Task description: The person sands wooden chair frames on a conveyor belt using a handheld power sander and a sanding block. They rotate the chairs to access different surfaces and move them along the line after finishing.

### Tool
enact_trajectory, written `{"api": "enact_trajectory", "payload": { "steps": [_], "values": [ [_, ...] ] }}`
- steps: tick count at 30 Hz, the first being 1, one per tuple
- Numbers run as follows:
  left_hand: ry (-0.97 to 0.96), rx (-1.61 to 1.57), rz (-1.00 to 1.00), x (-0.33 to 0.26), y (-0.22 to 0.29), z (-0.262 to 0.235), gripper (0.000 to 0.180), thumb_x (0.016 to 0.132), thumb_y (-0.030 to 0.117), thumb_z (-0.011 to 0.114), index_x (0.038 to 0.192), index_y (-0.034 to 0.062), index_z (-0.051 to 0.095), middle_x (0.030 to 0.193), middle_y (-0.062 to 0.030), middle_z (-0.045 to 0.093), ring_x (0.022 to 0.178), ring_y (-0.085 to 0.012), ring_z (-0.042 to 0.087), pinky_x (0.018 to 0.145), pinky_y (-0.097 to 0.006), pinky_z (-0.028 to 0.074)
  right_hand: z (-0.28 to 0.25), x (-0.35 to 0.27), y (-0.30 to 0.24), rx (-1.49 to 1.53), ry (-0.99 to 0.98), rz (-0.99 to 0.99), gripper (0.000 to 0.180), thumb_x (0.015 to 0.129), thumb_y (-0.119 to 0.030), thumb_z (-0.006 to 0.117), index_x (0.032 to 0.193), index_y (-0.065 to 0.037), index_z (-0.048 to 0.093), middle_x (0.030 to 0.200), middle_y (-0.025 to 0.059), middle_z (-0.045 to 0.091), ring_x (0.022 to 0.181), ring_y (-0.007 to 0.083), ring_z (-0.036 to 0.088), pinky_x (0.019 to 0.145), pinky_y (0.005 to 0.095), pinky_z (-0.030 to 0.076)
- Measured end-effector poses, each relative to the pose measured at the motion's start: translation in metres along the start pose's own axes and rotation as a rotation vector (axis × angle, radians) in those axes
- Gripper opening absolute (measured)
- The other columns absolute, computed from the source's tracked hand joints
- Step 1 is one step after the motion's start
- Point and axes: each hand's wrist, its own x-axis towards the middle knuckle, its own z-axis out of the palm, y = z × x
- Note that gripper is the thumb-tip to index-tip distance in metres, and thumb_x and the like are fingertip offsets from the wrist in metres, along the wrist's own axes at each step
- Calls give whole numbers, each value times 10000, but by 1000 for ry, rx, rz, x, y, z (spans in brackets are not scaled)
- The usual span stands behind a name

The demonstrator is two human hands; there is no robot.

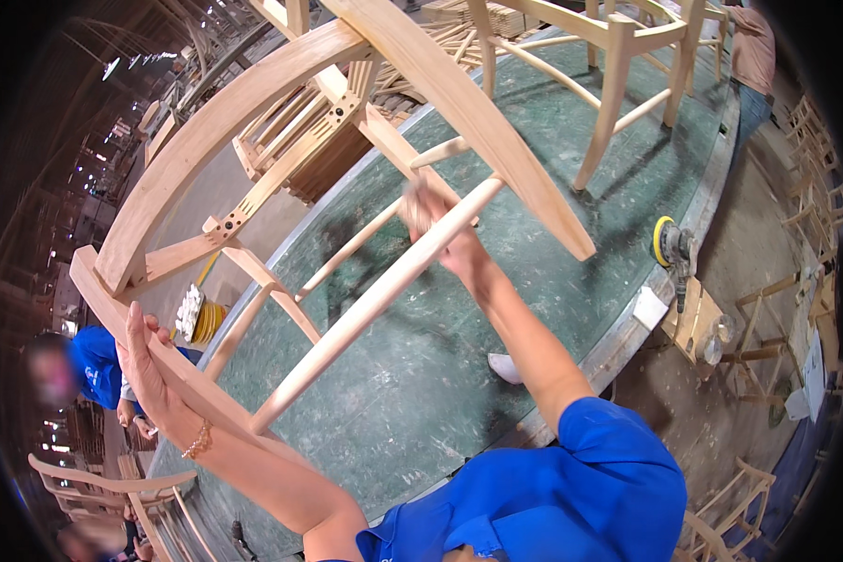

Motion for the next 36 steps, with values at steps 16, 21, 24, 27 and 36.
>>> {"api": "enact_trajectory", "payload": {
  "steps": [16, 21, 24, 27, 36],
  "values": [
    [46, -64, -28, -4, 1, -9, 235, 861, 179, 694, 995, 60, 542, 781, -23, 567, 568, -65, 518, 493, -153, 432, 61, 148, -40, 1096, -169, 19, 237, 874, -161, 658, 1031, -1, 581, 896, 111, 647, 763, 167, 643, 656, 309, 565],
    [16, -31, -26, -1, 0, -13, 199, 876, 200, 675, 964, 68, 555, 773, -12, 560, 568, -57, 518, 489, -153, 429, 60, 158, -37, 1222, -231, 55, 288, 880, -184, 649, 1018, 55, 568, 865, 99, 646, 759, 168, 644, 676, 303, 563],
    [15, -34, -33, 1, 0, -14, 201, 874, 199, 678, 966, 70, 555, 766, -9, 556, 565, -54, 513, 492, -157, 432, 63, 162, -36, 1259, -273, 71, 283, 897, -198, 624, 1022, 49, 570, 871, 101, 639, 759, 171, 644, 689, 300, 561],
    [2, -15, -29, 0, 1, -15, 198, 872, 203, 680, 943, 73, 548, 765, -8, 557, 564, -53, 510, 498, -159, 438, 66, 163, -37, 1284, -278, 82, 277, 911, -202, 601, 1020, 50, 569, 878, 105, 633, 759, 173, 644, 691, 307, 558],
    [23, -25, -22, 0, 0, -12, 256, 865, 219, 692, 972, 79, 506, 737, -22, 564, 539, -63, 529, 450, -153, 434, 66, 163, -38, 1264, -260, 82, 252, 923, -189, 576, 1011, 47, 564, 885, 118, 625, 748, 176, 643, 662, 316, 561]
  ]
}}
